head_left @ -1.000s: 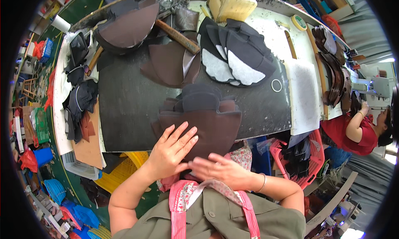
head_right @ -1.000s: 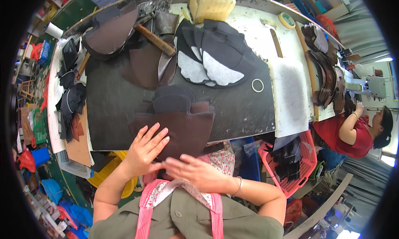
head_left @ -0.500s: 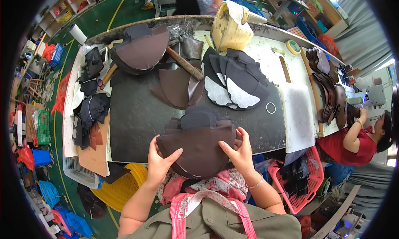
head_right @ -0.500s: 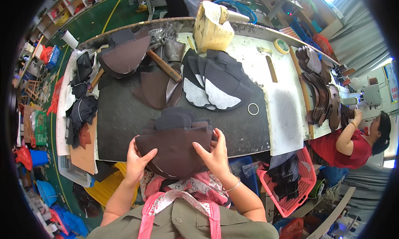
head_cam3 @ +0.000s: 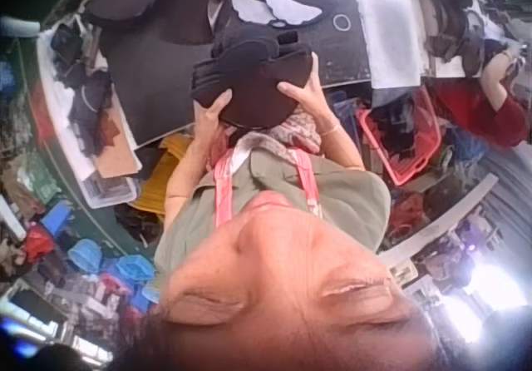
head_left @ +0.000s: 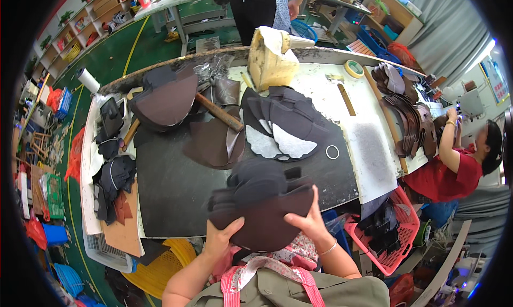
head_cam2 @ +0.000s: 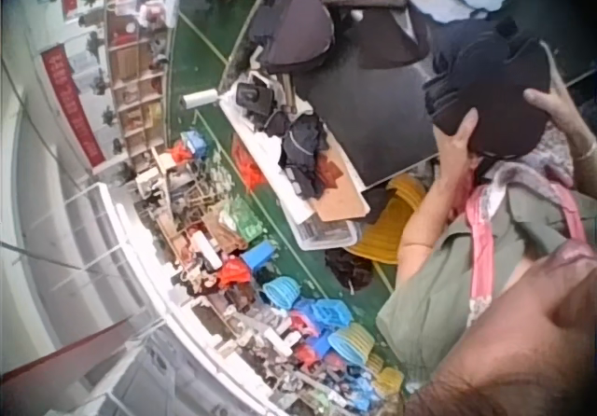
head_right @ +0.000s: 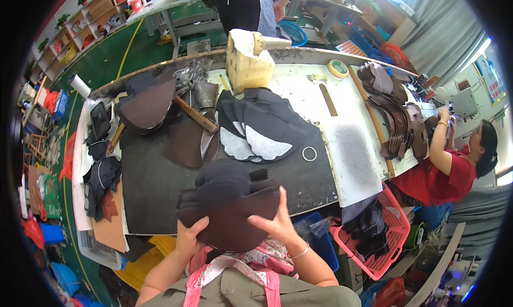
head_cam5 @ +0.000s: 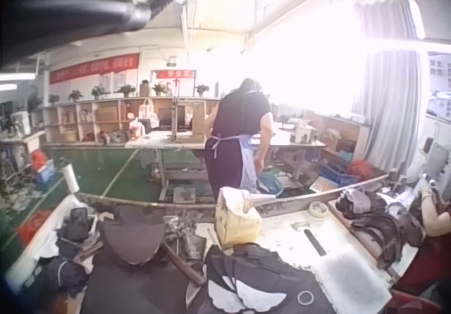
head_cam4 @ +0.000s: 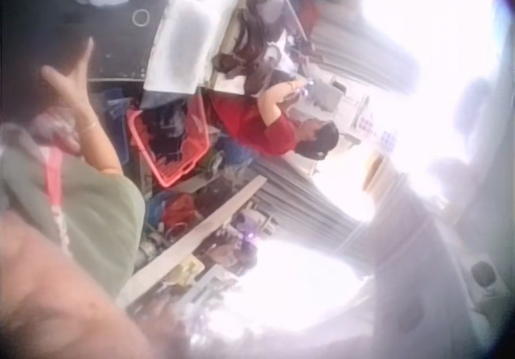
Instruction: The person aligns and attaches leather pieces onto padded shoe upper components by hand, smoothing and pressing the layers together on the workbench.
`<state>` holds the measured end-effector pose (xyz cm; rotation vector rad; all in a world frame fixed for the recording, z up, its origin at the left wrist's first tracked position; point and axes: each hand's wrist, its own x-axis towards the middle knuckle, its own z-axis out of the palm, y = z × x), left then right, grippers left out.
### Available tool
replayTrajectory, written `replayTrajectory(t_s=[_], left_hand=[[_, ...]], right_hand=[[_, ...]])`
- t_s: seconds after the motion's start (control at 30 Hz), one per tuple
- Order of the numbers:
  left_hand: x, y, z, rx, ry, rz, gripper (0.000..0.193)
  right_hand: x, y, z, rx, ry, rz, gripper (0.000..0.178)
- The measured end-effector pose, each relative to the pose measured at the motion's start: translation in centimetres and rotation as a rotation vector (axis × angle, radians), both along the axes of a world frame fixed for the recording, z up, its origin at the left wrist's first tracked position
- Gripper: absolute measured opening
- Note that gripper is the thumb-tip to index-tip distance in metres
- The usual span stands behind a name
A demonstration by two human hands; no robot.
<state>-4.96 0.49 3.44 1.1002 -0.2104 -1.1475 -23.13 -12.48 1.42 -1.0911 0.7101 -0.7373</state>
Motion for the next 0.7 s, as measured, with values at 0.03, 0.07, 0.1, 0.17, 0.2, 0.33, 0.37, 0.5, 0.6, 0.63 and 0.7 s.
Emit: replayTrajectory(t_s=[0.03,0.07,0.1,0.17,0.2,0.33,0.37,0.5,0.6,0.63,0.7], left_hand=[[0.2,-1.5,0.6,-0.04,-0.043,-0.085,0.033],[0.4,-3.1,1.2,-0.079,-0.086,-0.169,0.036],[0.6,-5.0,0.8,-0.166,-0.217,-0.211,0.042],[1.1,-9.7,1.4,-0.374,-0.385,-0.31,0.055],[1.1,-11.8,0.0,-0.371,-0.494,-0.293,0.052],[2.1,-17.3,-1.3,-0.34,-1.702,-0.278,0.053],[2.2,-18.2,-2.5,-0.324,-1.82,-0.323,0.054],[1.5,-20.0,-3.5,-0.238,-1.884,-0.544,0.054],[1.3,-19.7,-3.6,-0.218,-1.911,-0.552,0.051],[1.4,-19.5,-3.9,-0.235,-1.94,-0.523,0.048],[1.6,-19.1,-4.0,-0.29,-1.929,-0.39,0.04]], right_hand=[[0.1,-0.9,1.0,0.054,-0.03,-0.105,0.094],[0.0,-2.4,2.2,0.084,-0.034,-0.146,0.089],[-0.3,-4.0,3.4,0.114,-0.034,-0.187,0.084],[-0.6,-7.8,4.7,0.118,-0.095,-0.311,0.069],[-0.7,-10.1,4.9,0.109,-0.151,-0.362,0.061],[-0.8,-22.6,2.4,0.14,-0.396,-0.518,0.039],[-0.5,-25.4,1.9,0.146,-0.419,-0.534,0.036],[-0.4,-34.0,-3.1,0.106,-0.332,-0.694,0.044],[-0.6,-35.6,-4.2,-0.036,0.208,-0.693,0.076],[0.3,-34.7,-3.5,-0.031,0.208,-0.672,0.076],[1.9,-32.2,-2.0,-0.461,0.993,-1.016,0.078]])
